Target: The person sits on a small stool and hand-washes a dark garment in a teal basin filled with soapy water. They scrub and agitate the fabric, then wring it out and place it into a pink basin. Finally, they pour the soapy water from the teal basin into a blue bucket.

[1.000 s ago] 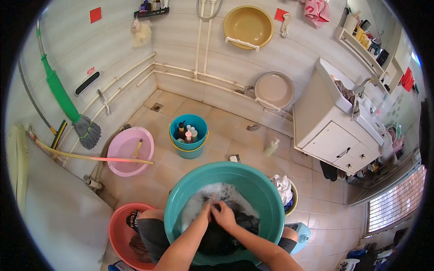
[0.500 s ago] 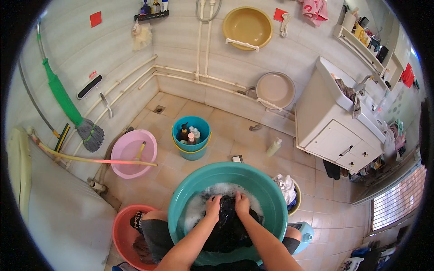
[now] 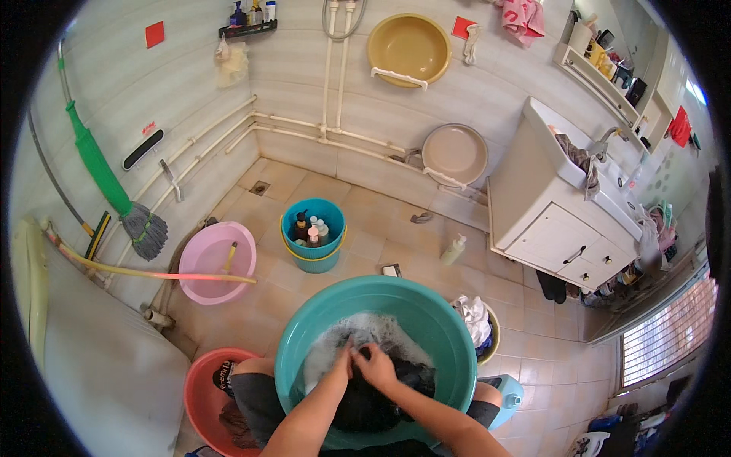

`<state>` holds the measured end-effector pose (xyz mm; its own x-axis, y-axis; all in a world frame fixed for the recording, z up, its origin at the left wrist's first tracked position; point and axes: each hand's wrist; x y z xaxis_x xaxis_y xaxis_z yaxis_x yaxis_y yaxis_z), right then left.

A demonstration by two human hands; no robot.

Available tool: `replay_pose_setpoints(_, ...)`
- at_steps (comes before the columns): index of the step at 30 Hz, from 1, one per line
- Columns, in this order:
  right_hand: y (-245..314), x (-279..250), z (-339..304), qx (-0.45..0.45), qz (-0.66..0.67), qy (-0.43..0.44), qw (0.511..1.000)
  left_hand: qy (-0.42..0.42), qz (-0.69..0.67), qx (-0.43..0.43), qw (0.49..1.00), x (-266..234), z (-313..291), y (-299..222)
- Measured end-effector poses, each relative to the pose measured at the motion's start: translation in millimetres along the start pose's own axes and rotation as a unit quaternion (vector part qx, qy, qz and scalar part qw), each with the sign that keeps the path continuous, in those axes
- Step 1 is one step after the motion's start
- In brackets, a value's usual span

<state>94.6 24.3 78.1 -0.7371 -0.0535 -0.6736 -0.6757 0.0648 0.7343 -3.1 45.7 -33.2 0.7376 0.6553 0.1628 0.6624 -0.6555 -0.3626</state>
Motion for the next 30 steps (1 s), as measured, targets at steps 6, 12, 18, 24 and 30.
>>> replay_pose_setpoints(6, 14, 4, -12, -0.187, -0.012, -0.082, 0.979, 0.149, 0.106, 0.191, 0.964, -48, 136, 52)
replay_pose_setpoints(12, -46, -34, 45, 0.039, -0.061, -0.179, 0.981, -0.007, 0.096, 0.343, 0.934, 33, -128, -46)
replay_pose_setpoints(18, -50, -95, 37, -0.081, -0.076, -0.083, 0.990, -0.113, 0.399, 0.586, 0.696, 7, -137, -67)
replay_pose_setpoints(24, -39, -104, -27, -0.121, -0.229, 0.170, 0.951, 0.005, 0.838, 0.306, 0.452, -18, -172, -7)
replay_pose_setpoints(30, -81, -80, -26, -0.168, -0.381, 0.163, 0.894, 0.017, 0.659, 0.473, 0.585, -49, -119, 4)
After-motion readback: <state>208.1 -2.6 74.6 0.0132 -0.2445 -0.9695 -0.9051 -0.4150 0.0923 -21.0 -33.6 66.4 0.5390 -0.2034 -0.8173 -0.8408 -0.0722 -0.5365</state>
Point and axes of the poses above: each hand's wrist, its own z-axis towards the middle knuckle, its own x-axis out of the palm, y = z × x, and after that the axes turned 11 degrees about -y, right-handed
